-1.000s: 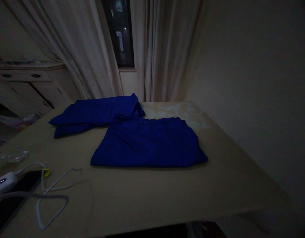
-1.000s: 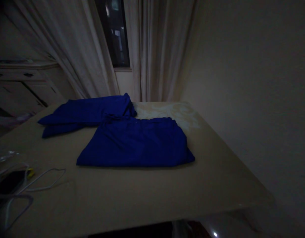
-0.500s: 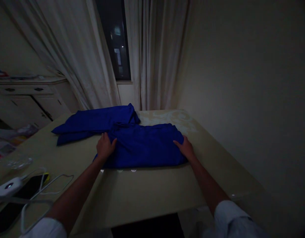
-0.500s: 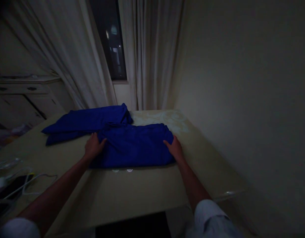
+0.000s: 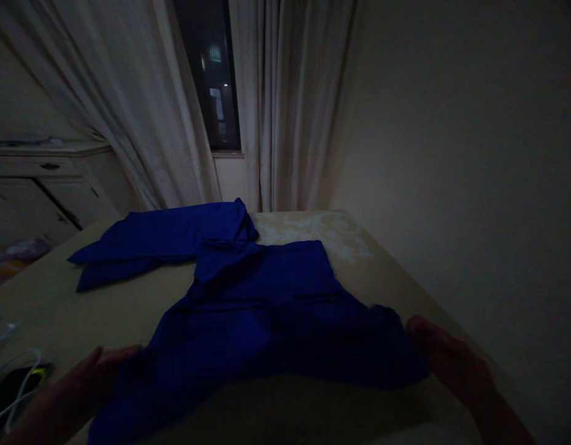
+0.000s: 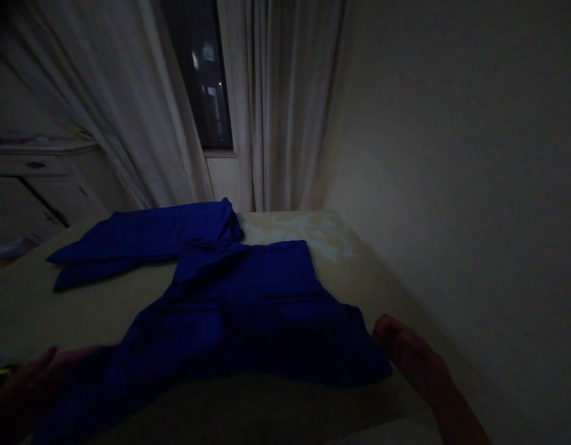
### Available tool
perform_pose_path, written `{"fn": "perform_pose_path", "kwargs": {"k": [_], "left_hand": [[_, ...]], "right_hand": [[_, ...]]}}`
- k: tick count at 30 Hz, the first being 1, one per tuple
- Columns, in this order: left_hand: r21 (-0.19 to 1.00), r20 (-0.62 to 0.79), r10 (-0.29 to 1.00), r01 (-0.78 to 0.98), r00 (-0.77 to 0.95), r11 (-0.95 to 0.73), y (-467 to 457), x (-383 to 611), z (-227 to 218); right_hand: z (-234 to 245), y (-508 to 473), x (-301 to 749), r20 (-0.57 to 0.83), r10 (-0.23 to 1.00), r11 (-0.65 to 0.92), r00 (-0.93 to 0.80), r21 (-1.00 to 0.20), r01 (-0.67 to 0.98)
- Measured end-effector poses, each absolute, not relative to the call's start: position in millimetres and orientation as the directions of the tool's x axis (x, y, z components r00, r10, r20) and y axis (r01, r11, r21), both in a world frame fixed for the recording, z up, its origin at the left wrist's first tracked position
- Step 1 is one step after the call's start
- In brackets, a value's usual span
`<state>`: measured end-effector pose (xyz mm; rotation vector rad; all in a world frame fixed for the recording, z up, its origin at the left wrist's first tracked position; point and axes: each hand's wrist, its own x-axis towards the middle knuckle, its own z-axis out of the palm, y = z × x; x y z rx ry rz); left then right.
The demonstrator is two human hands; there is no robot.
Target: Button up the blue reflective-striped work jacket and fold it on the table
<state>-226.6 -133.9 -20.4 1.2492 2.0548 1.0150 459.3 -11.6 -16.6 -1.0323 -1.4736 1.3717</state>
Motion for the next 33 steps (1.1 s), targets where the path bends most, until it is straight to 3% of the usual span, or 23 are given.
{"fn": "perform_pose_path", "kwargs": {"k": [3, 8, 13, 16, 18, 23, 25, 29, 31, 33], "left_hand": [[0.833, -0.185, 0.891, 0.415, -0.414, 0.366, -101, -223, -31], [0.789, -0.050, 0.817, 0.478, -0.575, 0.385, 10, -192, -40], [0.786, -0.156, 0.833, 0.444, -0.532, 0.431, 77, -175, -35], [0.825, -0.003, 0.895, 0.505, -0.447, 0.255, 104, -179, -16], [0.747, 0.151, 0.894, 0.641, -0.422, 0.177, 121, -182, 2], [0.324, 0.337, 0.803, 0.861, -0.492, 0.392, 132, -160, 2], [0.220, 0.322, 0.851, 0.907, -0.416, 0.360, 119, -143, -23], [0.167, 0.257, 0.925, 0.956, -0.280, 0.243, 94, -117, -69], [0.253, 0.260, 0.932, 0.949, -0.253, 0.187, 93, -110, -69], [0.425, 0.303, 0.935, 0.904, -0.186, 0.042, 99, -102, -54]], "right_hand": [[-27, 21, 440, -0.038, 0.990, -0.014, -0.136, -0.985, 0.172], [-46, 107, 319, -0.083, 0.993, -0.110, 0.079, -0.881, 0.460], [-47, 158, 257, 0.069, 0.998, 0.036, 0.013, -0.661, 0.750], [-28, 186, 262, 0.234, 0.971, 0.181, -0.044, -0.608, 0.773], [-7, 206, 267, 0.367, 0.929, 0.263, -0.045, -0.570, 0.778], [22, 229, 243, 0.428, 0.903, 0.148, 0.029, -0.375, 0.915], [11, 221, 217, 0.410, 0.911, 0.194, -0.046, -0.326, 0.925], [-35, 183, 137, 0.255, 0.819, 0.573, -0.514, -0.349, 0.742], [-55, 165, 93, 0.221, 0.741, 0.664, -0.634, -0.378, 0.645], [-60, 156, 57, 0.250, 0.734, 0.670, -0.632, -0.418, 0.613]]}}
